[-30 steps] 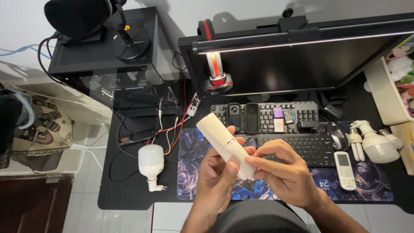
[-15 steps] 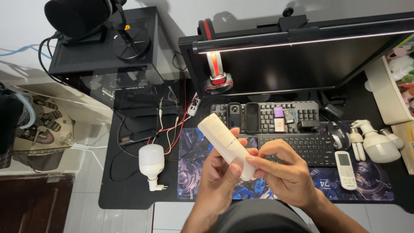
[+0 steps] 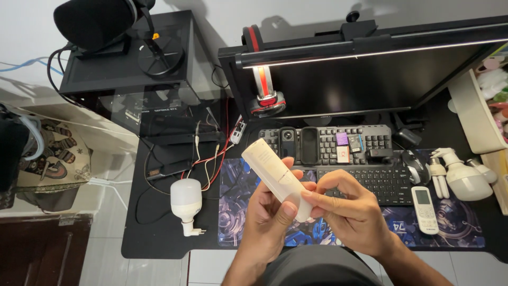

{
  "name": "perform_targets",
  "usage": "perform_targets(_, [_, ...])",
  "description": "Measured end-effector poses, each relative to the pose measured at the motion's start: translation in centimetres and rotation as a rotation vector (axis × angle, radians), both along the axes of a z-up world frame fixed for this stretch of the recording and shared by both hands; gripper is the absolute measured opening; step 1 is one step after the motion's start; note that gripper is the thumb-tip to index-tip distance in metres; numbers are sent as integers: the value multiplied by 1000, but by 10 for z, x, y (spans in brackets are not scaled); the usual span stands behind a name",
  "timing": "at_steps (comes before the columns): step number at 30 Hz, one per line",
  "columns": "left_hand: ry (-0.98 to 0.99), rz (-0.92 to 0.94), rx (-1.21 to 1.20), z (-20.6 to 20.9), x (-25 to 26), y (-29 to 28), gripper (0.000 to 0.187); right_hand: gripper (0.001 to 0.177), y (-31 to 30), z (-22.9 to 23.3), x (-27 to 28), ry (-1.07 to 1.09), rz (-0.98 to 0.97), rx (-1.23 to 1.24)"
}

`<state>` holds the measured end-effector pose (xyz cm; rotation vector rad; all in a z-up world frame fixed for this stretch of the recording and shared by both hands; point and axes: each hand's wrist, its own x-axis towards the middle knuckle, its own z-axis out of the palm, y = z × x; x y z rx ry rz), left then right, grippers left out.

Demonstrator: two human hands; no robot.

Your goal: The person is replacing batteries in a remote control and then applying a liquid substance to the base of a lightbulb.

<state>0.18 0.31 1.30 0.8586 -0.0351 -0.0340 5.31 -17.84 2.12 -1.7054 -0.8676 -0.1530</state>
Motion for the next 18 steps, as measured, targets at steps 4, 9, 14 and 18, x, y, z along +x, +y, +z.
perform_targets(4, [1, -10, -1, -1, 1, -1, 82, 41, -1, 2, 1, 71, 27, 22])
perform_targets(9, [17, -25, -11, -1, 1, -1, 83, 38, -1, 8, 2, 143, 61, 31])
perform_targets(14, [12, -30, -8, -1, 2, -1, 83, 37, -2, 10, 3, 149, 48, 5])
perform_targets(18, [4, -41, -4, -2, 3, -1, 82, 37, -1, 10, 4, 132, 48, 12])
